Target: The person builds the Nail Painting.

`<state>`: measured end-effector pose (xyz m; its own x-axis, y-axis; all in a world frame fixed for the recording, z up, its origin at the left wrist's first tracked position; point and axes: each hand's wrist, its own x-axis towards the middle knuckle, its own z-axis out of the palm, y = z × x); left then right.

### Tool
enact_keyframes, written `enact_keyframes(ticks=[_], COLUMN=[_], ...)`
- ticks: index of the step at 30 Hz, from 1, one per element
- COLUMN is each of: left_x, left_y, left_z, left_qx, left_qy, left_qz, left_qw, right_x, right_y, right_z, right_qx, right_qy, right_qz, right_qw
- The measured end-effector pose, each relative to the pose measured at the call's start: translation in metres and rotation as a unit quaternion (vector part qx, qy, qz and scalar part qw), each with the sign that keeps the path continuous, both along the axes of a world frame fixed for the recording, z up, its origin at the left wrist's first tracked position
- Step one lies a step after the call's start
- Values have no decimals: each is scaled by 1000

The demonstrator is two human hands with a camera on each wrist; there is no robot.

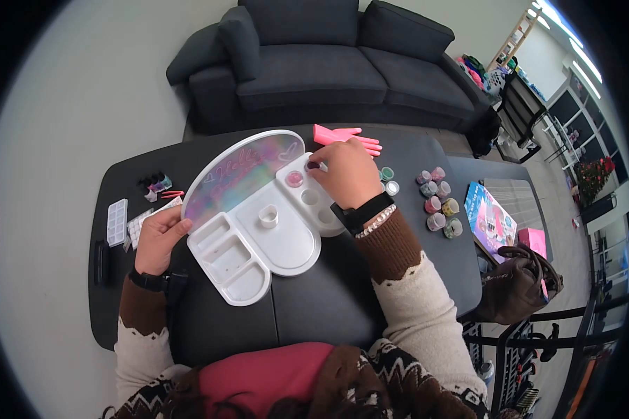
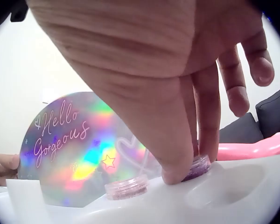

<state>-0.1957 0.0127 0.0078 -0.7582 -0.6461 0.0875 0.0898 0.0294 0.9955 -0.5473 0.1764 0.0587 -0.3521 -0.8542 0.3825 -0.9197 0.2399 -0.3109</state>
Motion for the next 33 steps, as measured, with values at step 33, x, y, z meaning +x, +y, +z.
enact_keyframes(ticks=[33], left_x=[0], left_y=[4], left_z=[0], left_qx=[7], left_qy=[-4], left_qz=[9], left_qw=[1000], right_x=[-17], right_y=[48], right_z=[55], right_qx=[85], right_qy=[2], right_qz=[-35], right_qw=[996])
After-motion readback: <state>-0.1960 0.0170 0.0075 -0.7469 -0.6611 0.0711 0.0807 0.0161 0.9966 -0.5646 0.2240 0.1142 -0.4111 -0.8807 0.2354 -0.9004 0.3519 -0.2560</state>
